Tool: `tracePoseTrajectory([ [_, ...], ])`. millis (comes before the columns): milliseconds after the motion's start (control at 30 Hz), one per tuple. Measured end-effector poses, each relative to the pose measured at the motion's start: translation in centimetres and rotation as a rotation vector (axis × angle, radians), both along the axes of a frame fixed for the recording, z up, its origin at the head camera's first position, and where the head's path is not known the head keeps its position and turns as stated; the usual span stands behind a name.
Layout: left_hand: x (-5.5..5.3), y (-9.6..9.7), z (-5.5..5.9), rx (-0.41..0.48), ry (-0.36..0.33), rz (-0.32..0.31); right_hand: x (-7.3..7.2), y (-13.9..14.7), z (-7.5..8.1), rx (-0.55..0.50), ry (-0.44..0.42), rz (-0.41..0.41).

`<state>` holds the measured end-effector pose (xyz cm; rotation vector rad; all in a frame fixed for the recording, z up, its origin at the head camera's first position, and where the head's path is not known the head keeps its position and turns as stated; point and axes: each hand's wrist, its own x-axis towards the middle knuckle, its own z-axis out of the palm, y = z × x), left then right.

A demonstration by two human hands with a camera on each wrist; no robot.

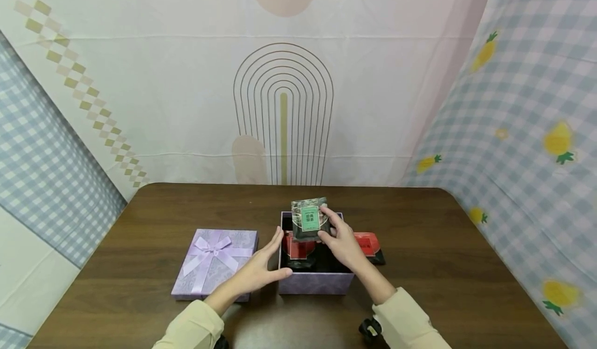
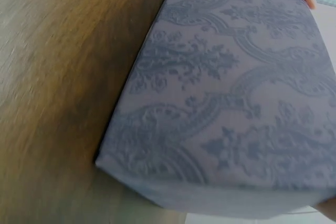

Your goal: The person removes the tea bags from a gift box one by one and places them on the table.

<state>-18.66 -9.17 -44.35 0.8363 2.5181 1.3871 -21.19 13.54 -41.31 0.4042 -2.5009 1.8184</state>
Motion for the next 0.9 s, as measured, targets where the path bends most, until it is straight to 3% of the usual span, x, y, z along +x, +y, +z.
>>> tracePoseTrajectory([
  [300, 0.0, -0.1, 0.0, -0.006, 0.022, -0.001, 0.8, 1.7, 0.1, -0.104, -0.054, 0.032],
  [500, 0.0, 0.0, 0.0, -0.007, 0.018, 0.002, 1.1, 2.3, -0.2, -0.122, -0.078, 0.067],
  [900, 0.0, 0.0, 0.1, -0.018, 0.031, -0.001, 1.4, 3.3, -0.3, -0.182, -0.129, 0.063],
])
